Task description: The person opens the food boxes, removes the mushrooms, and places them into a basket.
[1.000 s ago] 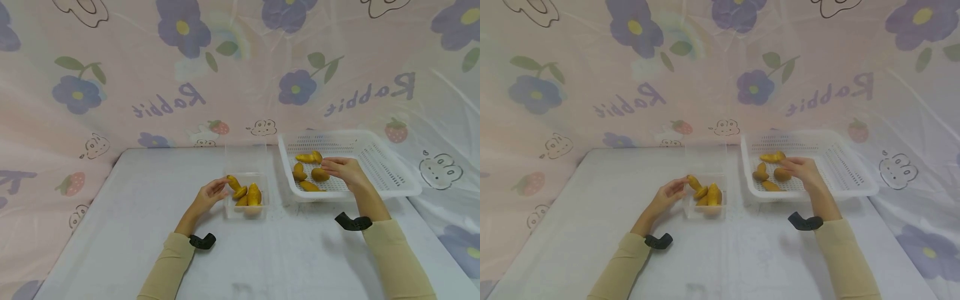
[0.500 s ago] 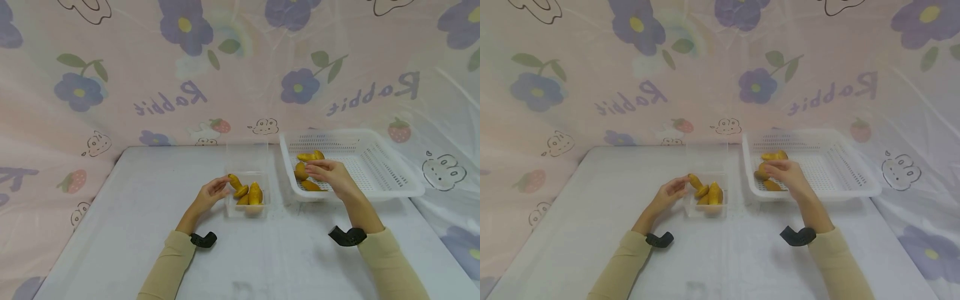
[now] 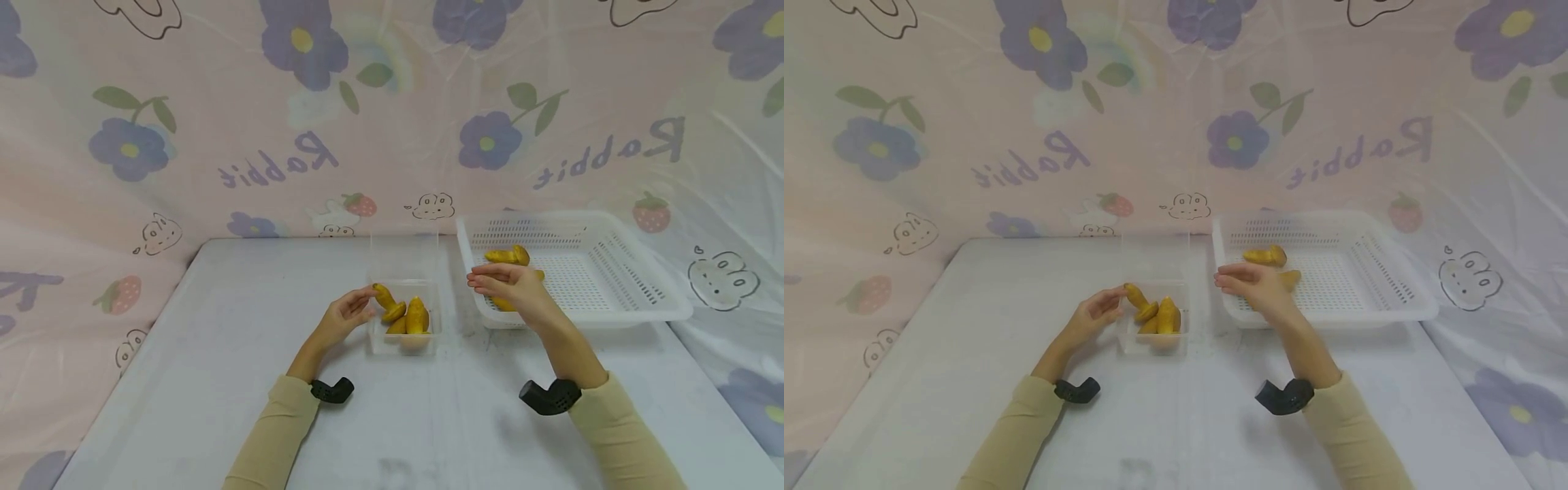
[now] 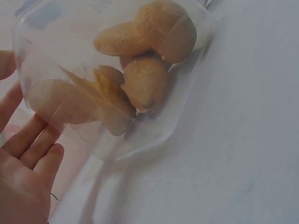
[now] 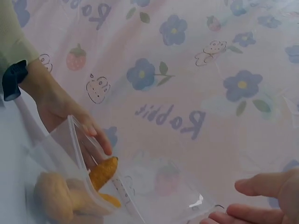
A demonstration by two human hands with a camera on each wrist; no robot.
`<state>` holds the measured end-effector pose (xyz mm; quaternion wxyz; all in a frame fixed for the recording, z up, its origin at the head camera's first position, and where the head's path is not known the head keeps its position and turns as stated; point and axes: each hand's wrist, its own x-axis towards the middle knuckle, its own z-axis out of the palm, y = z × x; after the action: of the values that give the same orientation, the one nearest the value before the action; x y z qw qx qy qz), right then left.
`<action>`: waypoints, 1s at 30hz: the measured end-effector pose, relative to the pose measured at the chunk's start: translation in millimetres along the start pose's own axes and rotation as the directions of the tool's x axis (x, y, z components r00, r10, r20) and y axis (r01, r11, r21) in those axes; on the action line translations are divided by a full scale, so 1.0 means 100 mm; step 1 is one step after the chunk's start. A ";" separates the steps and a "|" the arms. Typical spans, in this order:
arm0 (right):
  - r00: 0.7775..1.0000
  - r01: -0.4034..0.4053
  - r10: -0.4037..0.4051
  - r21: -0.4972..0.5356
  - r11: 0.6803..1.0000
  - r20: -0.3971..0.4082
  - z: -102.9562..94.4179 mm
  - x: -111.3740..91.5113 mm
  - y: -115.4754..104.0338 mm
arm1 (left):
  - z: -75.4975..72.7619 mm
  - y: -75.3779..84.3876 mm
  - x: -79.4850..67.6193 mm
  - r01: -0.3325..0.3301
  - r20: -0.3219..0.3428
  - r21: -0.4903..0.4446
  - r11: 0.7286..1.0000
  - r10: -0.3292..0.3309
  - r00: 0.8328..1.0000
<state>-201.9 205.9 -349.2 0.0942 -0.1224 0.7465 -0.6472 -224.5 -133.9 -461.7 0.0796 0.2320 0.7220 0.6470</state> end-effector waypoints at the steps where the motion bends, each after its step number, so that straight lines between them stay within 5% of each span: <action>1: 1.000 -0.004 0.004 -0.010 1.000 0.004 0.03 0.01 0.00 | 0.00 0.00 0.00 0.004 -0.001 0.001 1.000 -0.004 1.000; 20: 0.988 -0.051 0.071 -0.146 0.988 0.135 0.64 0.21 0.10 | 0.02 0.03 0.00 0.021 -0.014 0.008 1.000 -0.021 1.000; 30: 0.996 -0.040 0.055 -0.187 0.982 0.077 0.90 0.35 0.18 | 0.01 -0.02 0.00 -0.009 -0.004 -0.020 1.000 0.009 1.000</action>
<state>-209.8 112.4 -379.7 0.1281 -0.1391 0.8016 -0.5672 -224.7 -133.2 -464.0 0.0774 0.2334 0.7147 0.6548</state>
